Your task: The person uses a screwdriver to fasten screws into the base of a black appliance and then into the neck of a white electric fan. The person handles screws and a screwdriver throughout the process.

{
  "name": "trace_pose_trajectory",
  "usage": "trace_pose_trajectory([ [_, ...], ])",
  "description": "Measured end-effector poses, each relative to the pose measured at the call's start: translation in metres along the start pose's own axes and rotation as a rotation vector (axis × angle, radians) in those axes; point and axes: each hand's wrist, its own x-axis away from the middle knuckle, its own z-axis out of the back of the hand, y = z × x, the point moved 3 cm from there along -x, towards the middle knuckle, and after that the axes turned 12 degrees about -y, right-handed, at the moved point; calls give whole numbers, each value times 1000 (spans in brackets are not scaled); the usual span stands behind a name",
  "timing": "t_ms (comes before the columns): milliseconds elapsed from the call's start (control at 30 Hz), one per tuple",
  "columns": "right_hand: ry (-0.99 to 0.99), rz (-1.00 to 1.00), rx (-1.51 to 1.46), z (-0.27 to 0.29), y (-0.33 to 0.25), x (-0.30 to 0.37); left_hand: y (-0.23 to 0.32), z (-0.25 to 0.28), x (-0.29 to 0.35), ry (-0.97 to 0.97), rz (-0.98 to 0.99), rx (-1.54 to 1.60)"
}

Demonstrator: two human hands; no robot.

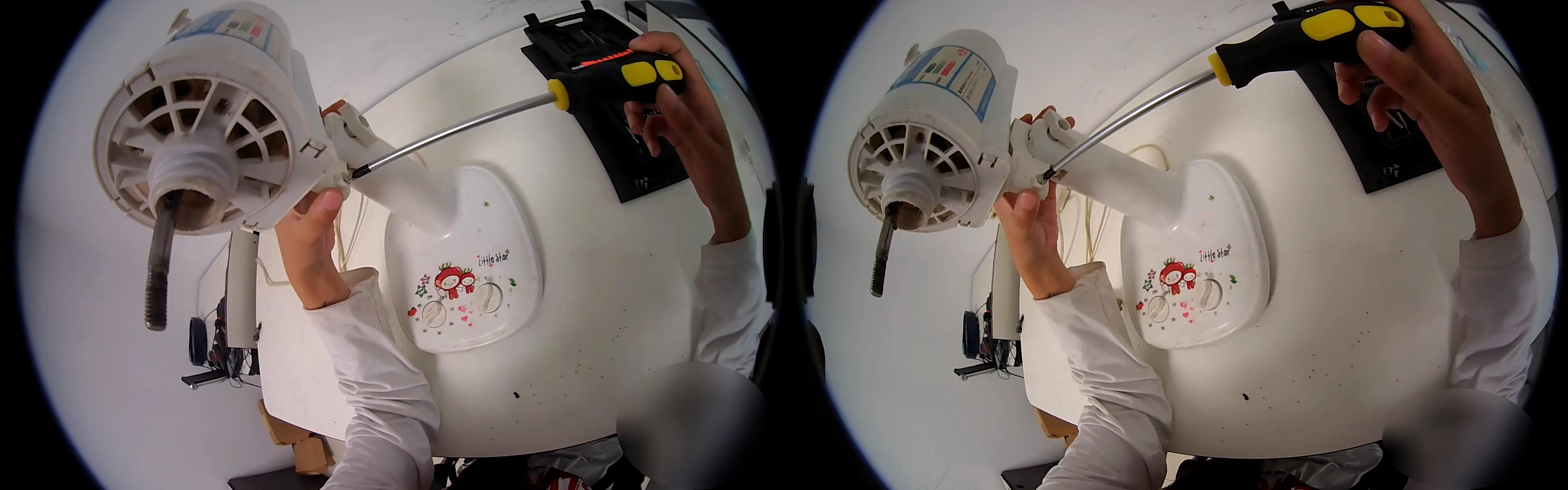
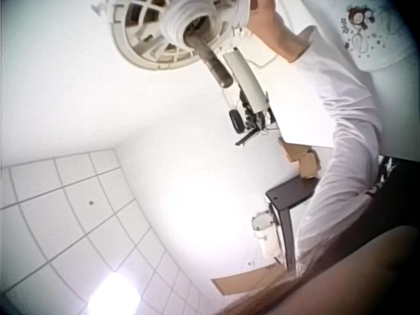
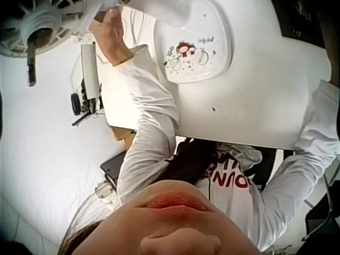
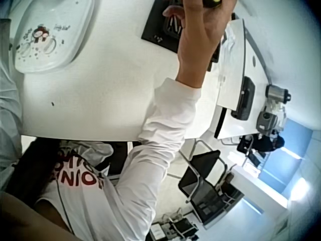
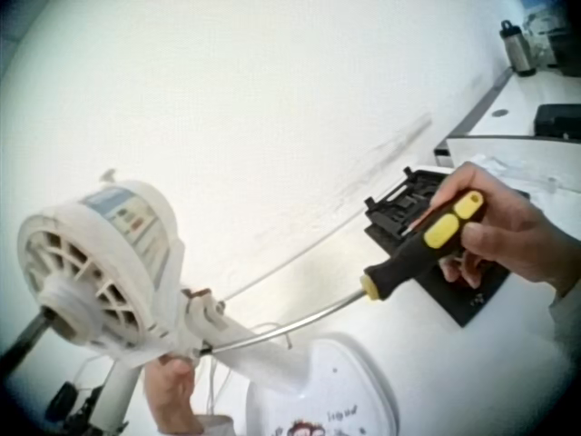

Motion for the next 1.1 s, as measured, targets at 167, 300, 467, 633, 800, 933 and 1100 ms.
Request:
trace_pose_trajectory([
  [167,3,15,20,3,-1,1,2,-3,-3,-81,-47,-150],
  [300,-7,34,12,-1,-3,0,1,-4,-2,-93,-41,-147],
  [467,-1,18,2,-1,-7,1,1,-1,-4,-90,-60,-161],
  [633,-41,-45,151,-1,-13,4,-2,3,-1,-18,9,-30],
  [800,-165,-125,139,9,-19,3,1,0,-1,-29,4,-23],
  [933,-63,-233,210,3,-23,6,-2,2,-2,-36,4,-2],
  [1100,-24,-365,92,0,-34,4,-3,4,-2,-34,-4,8],
])
